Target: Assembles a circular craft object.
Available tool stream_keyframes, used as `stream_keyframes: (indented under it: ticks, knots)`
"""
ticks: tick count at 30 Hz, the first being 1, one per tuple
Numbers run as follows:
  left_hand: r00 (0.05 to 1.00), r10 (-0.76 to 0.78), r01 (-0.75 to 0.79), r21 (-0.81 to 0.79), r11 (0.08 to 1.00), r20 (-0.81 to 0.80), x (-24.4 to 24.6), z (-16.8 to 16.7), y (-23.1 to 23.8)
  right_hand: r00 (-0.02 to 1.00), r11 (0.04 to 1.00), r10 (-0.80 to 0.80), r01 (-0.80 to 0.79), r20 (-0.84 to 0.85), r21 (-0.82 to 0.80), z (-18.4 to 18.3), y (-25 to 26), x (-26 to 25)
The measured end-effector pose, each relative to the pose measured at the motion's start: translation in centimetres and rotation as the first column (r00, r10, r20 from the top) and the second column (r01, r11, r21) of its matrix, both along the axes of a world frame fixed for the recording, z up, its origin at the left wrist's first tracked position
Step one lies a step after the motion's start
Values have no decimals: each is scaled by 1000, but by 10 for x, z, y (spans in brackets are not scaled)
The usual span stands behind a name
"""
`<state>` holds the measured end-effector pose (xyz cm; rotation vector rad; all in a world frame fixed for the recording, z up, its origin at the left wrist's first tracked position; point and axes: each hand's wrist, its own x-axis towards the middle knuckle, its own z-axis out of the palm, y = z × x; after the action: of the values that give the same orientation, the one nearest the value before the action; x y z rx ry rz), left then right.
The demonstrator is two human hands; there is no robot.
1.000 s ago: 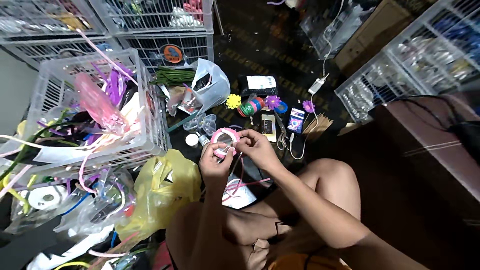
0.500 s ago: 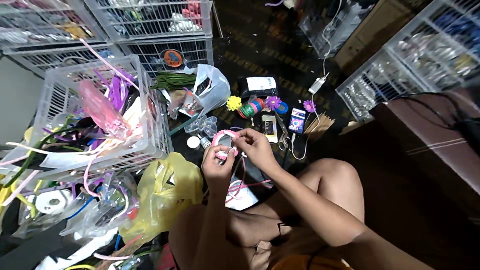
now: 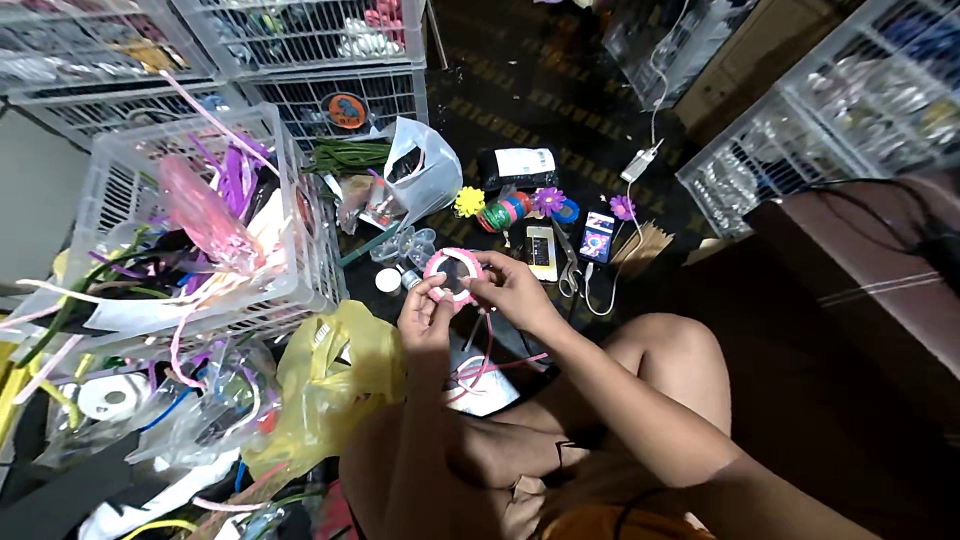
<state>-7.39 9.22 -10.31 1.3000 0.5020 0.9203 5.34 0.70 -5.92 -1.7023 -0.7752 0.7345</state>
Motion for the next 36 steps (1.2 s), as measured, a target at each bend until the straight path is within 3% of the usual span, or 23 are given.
stream_keyframes:
  ticks: [3,15,22,31,36]
  knots:
    - [999,-39,39,-44,998,11,0,4,1,999,1000,3,-3,-43,-1,5,1,-1]
    - [998,47,-47,2,999,33,4,4,-2,997,999,39,-38,-64,23,4,4,-1]
    - [999,6,-4,-52,999,37,-1,2,6,926,985,107,-49,-363,167,-2,-2,7]
    - [991,59,-66,53,996,122,7,7,-3,986,986,-28,54,-162,157,4,1,-7]
    - [985,96,-104,50,993,142,9,6,-3,986,984,-56,81,-156,158,3,5,-12]
